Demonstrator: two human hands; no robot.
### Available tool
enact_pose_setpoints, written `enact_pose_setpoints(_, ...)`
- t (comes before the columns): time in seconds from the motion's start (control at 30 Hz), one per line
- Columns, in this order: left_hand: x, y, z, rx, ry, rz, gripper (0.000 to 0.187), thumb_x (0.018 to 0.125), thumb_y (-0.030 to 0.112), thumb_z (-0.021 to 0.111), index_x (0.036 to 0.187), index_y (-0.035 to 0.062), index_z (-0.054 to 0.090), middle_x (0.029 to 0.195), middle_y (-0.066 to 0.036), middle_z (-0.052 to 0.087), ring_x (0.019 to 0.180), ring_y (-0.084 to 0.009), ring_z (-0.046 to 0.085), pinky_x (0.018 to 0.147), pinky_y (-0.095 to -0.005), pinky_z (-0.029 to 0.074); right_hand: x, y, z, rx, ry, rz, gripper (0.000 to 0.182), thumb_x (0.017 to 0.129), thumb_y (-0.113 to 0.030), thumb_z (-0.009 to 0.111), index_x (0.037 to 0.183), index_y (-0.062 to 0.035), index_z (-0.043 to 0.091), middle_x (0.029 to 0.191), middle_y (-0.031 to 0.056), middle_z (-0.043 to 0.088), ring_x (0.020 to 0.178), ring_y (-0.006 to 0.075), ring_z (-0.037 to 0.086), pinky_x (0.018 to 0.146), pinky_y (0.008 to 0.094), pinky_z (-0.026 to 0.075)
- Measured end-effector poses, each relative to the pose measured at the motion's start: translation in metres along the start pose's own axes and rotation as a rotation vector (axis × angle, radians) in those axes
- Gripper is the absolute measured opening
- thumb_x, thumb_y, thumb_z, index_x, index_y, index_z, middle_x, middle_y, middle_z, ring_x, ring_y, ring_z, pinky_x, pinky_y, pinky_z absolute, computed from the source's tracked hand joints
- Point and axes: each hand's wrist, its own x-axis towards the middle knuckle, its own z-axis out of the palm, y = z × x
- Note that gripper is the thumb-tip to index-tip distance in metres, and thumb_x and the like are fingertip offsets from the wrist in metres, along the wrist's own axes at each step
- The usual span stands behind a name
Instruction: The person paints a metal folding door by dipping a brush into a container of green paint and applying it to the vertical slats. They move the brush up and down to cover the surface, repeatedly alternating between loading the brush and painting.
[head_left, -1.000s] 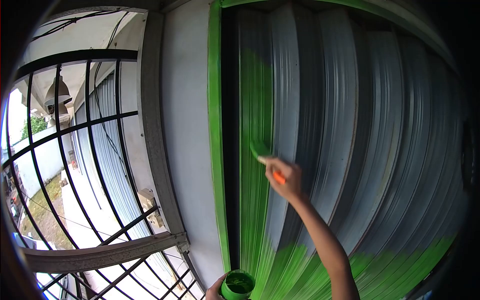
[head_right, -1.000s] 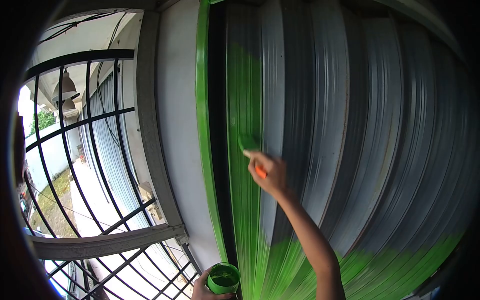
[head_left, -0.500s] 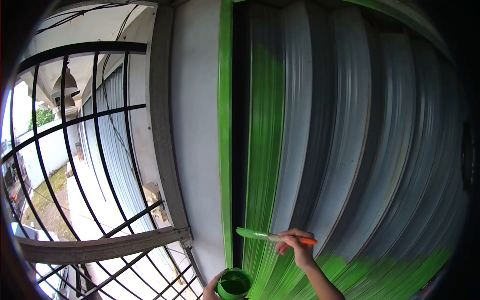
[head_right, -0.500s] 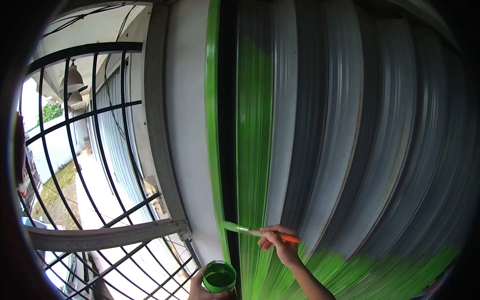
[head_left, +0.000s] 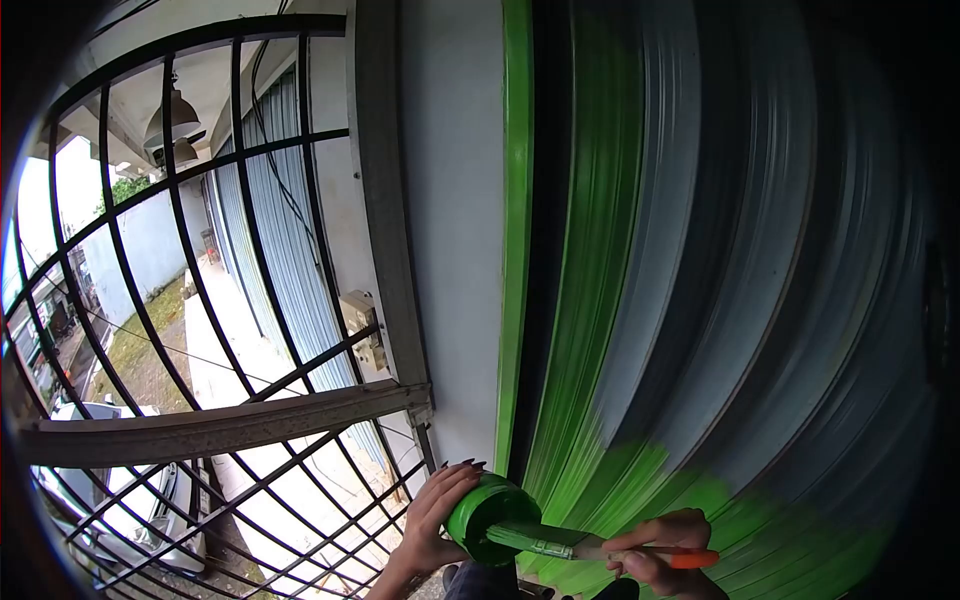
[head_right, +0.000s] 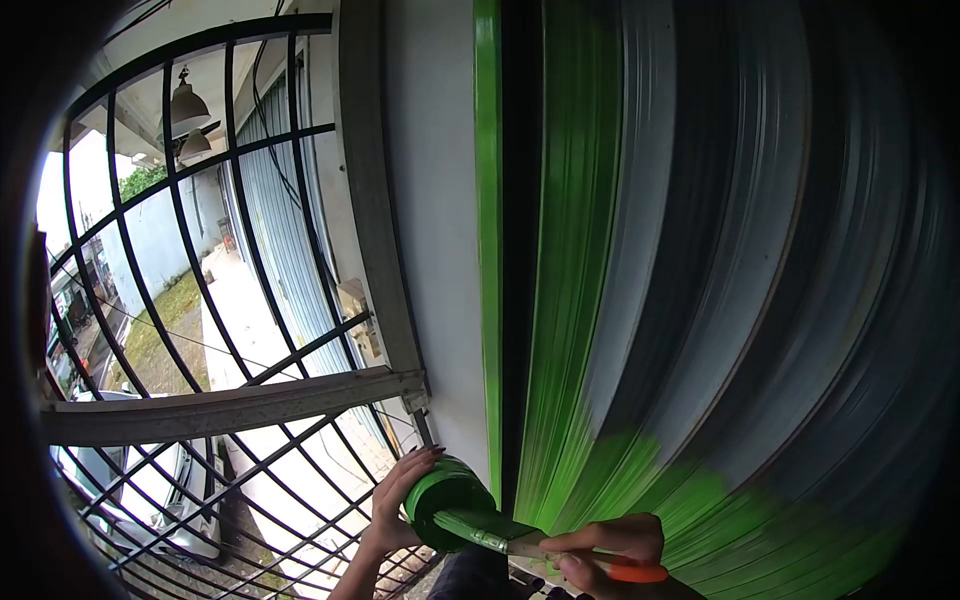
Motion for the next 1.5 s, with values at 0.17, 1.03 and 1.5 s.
enact_pose_setpoints(0.17,0.003,0.009,-0.003,0.073,-0.065,0.061,0.081,0.050,0.022,0.082,0.122,0.0014,0.054,0.122,-0.017,0.057,0.118,-0.0362,0.053,0.101,-0.0516,0.039,0.011,-0.006,-0.003,-0.240,-0.171,-0.024,0.017,0.083,-0.011,0.060,0.092,0.0020,0.067,0.070,0.0089,0.067,0.057,0.0136,0.064,0.051,0.0230,0.052)
enact_pose_setpoints(1.03,0.010,0.023,0.010,0.282,-0.206,0.225,0.074,0.055,0.024,0.081,0.124,0.0156,0.056,0.125,-0.007,0.058,0.117,-0.0301,0.053,0.102,-0.0514,0.038,0.013,-0.004,-0.007,-0.417,-0.350,0.155,0.019,0.081,-0.021,0.065,0.090,-0.0051,0.069,0.066,0.0060,0.067,0.052,0.0142,0.064,0.048,0.0234,0.048)
enact_pose_setpoints(1.5,-0.001,0.020,0.015,0.128,-0.258,0.150,0.073,0.057,0.024,0.080,0.125,0.0122,0.056,0.126,-0.008,0.057,0.119,-0.0304,0.052,0.102,-0.0509,0.037,0.017,-0.005,-0.008,-0.463,-0.430,0.177,0.019,0.078,-0.024,0.067,0.088,-0.0078,0.069,0.059,0.0049,0.063,0.049,0.0156,0.062,0.047,0.0251,0.047)
